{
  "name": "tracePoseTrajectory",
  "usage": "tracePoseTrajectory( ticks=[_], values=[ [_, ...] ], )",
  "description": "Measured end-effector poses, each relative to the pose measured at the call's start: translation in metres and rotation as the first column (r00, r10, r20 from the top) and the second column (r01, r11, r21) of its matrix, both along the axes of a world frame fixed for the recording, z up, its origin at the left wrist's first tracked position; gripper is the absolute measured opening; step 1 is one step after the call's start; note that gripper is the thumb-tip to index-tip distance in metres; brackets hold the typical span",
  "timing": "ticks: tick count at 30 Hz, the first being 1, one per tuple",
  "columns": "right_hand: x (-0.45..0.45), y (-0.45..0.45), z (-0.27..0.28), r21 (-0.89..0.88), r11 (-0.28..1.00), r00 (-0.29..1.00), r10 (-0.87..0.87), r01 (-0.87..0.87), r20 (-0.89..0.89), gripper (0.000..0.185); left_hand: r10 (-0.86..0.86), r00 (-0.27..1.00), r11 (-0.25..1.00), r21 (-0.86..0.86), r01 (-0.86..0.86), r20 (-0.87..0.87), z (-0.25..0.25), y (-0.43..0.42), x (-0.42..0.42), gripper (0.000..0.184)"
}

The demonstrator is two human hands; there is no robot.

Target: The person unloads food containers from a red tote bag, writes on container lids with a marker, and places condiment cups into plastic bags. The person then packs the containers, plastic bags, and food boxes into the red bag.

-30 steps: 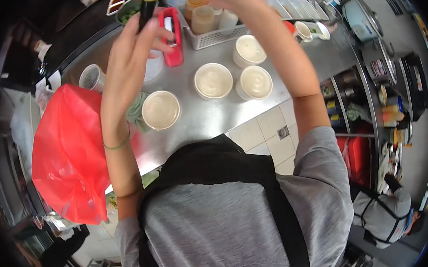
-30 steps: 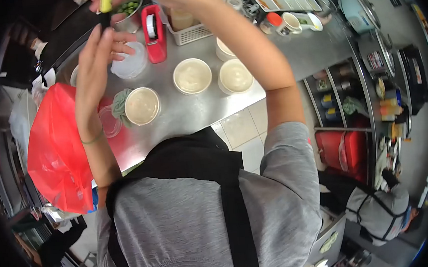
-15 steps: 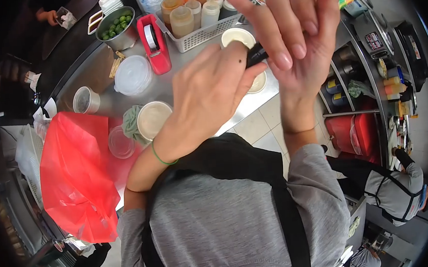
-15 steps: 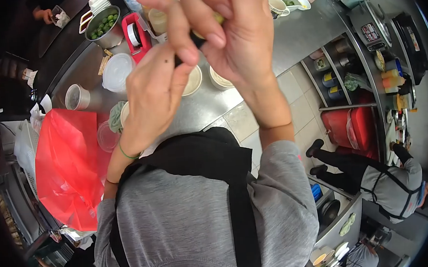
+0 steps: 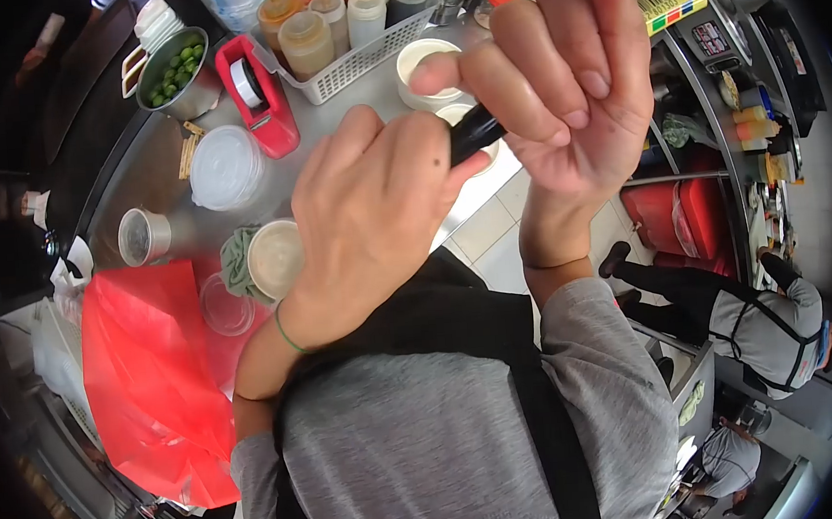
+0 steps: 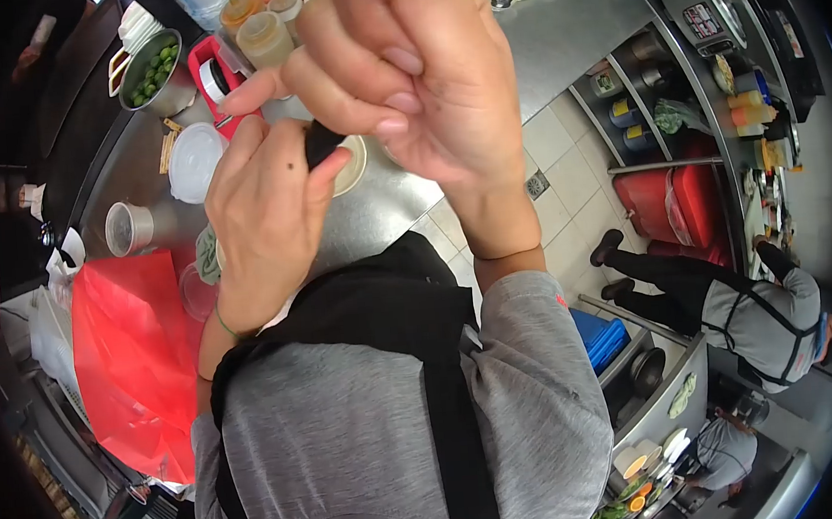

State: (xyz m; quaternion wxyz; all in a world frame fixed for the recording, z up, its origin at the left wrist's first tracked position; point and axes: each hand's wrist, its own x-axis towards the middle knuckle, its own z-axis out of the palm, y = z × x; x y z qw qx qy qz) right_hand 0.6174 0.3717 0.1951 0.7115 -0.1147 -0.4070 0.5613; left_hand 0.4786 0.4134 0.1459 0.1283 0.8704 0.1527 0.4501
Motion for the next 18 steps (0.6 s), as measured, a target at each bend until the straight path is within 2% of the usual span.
tracePoseTrajectory(
  ticks=[1, 2, 3, 4, 5, 6, 7, 8, 9, 10, 11, 12, 13, 14, 16, 18],
  values=[
    [0.003, 0.001, 0.001, -0.001, 1.000, 1.000, -0.008, 0.008, 0.001, 0.054, -0.068, 0.998, 0.990, -0.122, 0.067, -0.006, 0.000, 0.003, 0.000, 0.025],
    [0.005, 0.001, 0.002, -0.031, 0.999, 1.000, 0.025, -0.025, 0.009, 0.055, -0.076, 0.997, 0.990, -0.123, 0.075, -0.006, 0.003, 0.008, -0.002, 0.025],
    [0.007, 0.003, 0.005, -0.059, 0.997, 0.998, 0.058, -0.057, 0.015, 0.055, -0.294, 0.954, 0.783, -0.556, 0.278, 0.062, 0.007, 0.015, -0.005, 0.023],
    [0.009, 0.006, 0.014, -0.135, 0.991, 0.992, -0.003, 0.020, 0.124, 0.055, -0.444, 0.869, 0.366, -0.842, 0.397, 0.217, 0.009, 0.022, -0.007, 0.022],
    [0.023, 0.014, 0.009, -0.135, 0.990, 0.992, -0.015, 0.032, 0.124, 0.055, -0.454, 0.864, 0.361, -0.842, 0.401, 0.217, 0.006, 0.031, -0.004, 0.022],
    [0.048, 0.026, 0.002, 0.074, 0.996, 0.994, 0.051, -0.058, 0.098, 0.054, -0.449, 0.888, 0.502, -0.795, 0.341, 0.097, 0.002, 0.041, 0.000, 0.023],
    [0.067, 0.029, -0.001, 0.281, 0.949, 0.989, 0.120, -0.141, 0.089, 0.053, -0.424, 0.905, 0.633, -0.721, 0.281, -0.019, -0.001, 0.050, 0.002, 0.025],
    [0.074, 0.016, 0.006, 0.217, 0.963, 0.948, -0.210, 0.159, 0.238, 0.051, -0.432, 0.902, 0.631, -0.720, 0.288, -0.017, -0.014, 0.057, -0.001, 0.025],
    [0.097, 0.009, 0.003, 0.323, 0.936, 0.848, -0.279, 0.137, 0.449, 0.041, -0.477, 0.851, 0.713, -0.662, 0.231, -0.218, -0.039, 0.063, -0.008, 0.026],
    [0.082, 0.003, -0.002, 0.191, 0.864, 0.650, -0.481, 0.467, 0.588, 0.034, -0.475, 0.771, 0.798, -0.577, 0.175, -0.423, -0.064, 0.064, -0.014, 0.027],
    [0.063, 0.000, -0.010, 0.105, 0.655, 0.397, -0.568, 0.748, 0.721, 0.028, -0.379, 0.753, 0.882, -0.455, 0.119, -0.538, -0.090, 0.057, -0.020, 0.027],
    [0.064, 0.006, -0.030, 0.035, 0.770, 0.460, -0.417, 0.637, 0.784, 0.013, -0.260, 0.724, 0.947, -0.316, 0.061, -0.639, -0.115, 0.047, -0.025, 0.028],
    [0.053, 0.022, -0.050, -0.034, 0.783, 0.437, -0.310, 0.621, 0.844, 0.013, -0.208, 0.762, 0.957, -0.287, 0.031, -0.613, -0.133, 0.040, -0.025, 0.026],
    [0.044, 0.042, -0.083, -0.009, 0.790, 0.350, -0.262, 0.613, 0.899, 0.014, -0.159, 0.798, 0.966, -0.259, 0.004, -0.581, -0.144, 0.033, -0.024, 0.024],
    [0.010, 0.079, -0.142, 0.035, 0.798, 0.285, -0.256, 0.602, 0.924, 0.022, -0.085, 0.791, 0.972, -0.224, -0.068, -0.607, -0.154, 0.017, -0.027, 0.023],
    [-0.026, 0.111, -0.173, 0.102, 0.787, 0.134, -0.229, 0.609, 0.964, 0.027, -0.021, 0.786, 0.973, -0.195, -0.127, -0.617, -0.153, 0.007, -0.036, 0.022]
  ],
)
